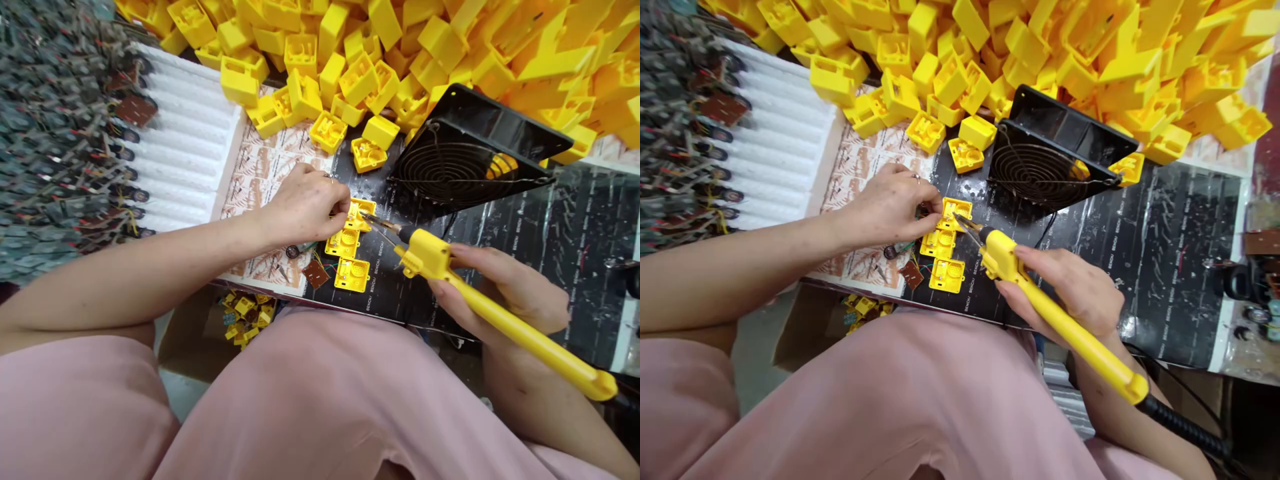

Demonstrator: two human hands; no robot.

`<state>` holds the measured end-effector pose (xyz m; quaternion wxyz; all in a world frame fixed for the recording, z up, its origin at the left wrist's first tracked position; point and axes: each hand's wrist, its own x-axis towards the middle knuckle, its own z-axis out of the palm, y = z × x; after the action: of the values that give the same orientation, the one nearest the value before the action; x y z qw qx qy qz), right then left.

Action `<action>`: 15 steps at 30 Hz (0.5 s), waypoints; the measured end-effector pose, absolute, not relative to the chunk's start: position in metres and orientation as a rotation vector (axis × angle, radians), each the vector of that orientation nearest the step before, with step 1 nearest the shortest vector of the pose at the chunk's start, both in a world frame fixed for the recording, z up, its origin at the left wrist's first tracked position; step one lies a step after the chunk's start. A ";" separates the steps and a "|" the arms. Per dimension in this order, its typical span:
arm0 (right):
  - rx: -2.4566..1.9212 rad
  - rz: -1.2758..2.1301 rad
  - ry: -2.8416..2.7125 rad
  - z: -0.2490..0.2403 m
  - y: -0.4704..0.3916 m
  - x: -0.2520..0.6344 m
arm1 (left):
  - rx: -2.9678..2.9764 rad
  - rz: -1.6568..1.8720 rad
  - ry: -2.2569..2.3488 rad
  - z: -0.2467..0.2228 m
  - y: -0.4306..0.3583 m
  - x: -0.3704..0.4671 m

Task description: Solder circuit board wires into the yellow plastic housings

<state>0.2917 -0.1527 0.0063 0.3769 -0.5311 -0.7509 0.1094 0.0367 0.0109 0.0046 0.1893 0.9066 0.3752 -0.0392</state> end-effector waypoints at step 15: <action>-1.006 0.261 -2.220 0.020 -0.123 0.290 | 2.594 -0.230 1.034 0.010 0.018 0.045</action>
<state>0.2899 -0.1229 0.0204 0.3382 -0.3861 -0.8523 0.1004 0.0452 0.0175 0.0095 0.1689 0.9125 0.3637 -0.0810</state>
